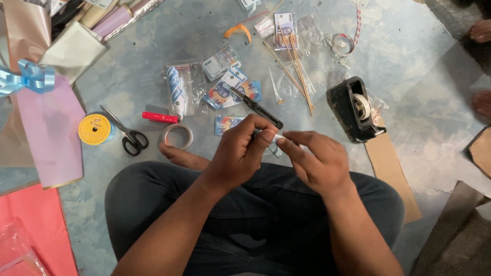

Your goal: The person rolls small pieces of paper, secures them with tape, and uses a marker to write on them while sitting on the floor surrounded by crafting supplies like ribbon, scissors, and paper.

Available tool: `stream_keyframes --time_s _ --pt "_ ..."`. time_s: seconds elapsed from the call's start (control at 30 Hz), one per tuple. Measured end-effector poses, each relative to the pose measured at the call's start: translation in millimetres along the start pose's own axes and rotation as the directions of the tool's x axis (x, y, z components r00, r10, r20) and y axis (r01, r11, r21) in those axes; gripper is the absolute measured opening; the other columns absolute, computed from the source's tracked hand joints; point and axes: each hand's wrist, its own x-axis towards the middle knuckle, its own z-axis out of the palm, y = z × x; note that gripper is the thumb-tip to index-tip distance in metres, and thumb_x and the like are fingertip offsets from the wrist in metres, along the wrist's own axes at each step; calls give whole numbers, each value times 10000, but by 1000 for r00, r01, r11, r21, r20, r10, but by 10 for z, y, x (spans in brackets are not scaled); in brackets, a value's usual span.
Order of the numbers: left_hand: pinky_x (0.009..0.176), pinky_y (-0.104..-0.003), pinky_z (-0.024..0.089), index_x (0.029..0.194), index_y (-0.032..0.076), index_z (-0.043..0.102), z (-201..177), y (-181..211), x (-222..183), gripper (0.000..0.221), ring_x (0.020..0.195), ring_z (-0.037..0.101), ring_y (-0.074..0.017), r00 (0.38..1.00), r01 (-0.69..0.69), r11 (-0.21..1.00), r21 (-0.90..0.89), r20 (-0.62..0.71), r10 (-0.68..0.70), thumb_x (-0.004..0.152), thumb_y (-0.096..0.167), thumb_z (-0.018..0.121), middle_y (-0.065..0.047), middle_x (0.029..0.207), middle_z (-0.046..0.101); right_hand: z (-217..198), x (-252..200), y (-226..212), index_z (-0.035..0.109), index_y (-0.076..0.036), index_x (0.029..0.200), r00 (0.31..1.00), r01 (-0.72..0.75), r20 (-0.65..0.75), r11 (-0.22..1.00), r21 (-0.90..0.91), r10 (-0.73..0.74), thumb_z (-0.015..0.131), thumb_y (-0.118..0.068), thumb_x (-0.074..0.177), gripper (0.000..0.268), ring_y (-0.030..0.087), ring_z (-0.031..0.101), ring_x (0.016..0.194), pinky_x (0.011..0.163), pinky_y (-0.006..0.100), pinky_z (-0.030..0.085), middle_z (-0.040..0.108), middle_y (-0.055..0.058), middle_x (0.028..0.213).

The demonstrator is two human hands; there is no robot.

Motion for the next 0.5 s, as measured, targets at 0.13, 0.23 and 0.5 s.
stream_keyframes --time_s 0.13,0.23,0.5 --pt "463 -265 526 1125 30 661 -20 -50 -19 199 466 630 -154 998 -47 999 26 -44 48 1080 191 553 -87 537 598 60 78 -118 701 -8 1000 883 -457 137 750 479 450 759 37 864 154 277 750 763 655 363 610 745 135 938" --pt "484 -302 537 1113 37 656 -24 -8 -31 190 493 646 -184 997 -72 995 69 -36 74 1069 197 564 -119 547 603 123 35 -249 549 111 1168 539 -602 487 -90 793 688 587 114 887 284 318 765 715 628 429 687 678 210 899" --pt "536 -337 539 1042 63 671 17 51 5 249 573 634 -181 999 -29 996 79 -12 30 1081 259 524 -90 609 611 -16 78 -98 782 -10 1086 997 70 -18 993 99 -69 720 5 918 179 370 749 818 716 460 647 724 203 997"
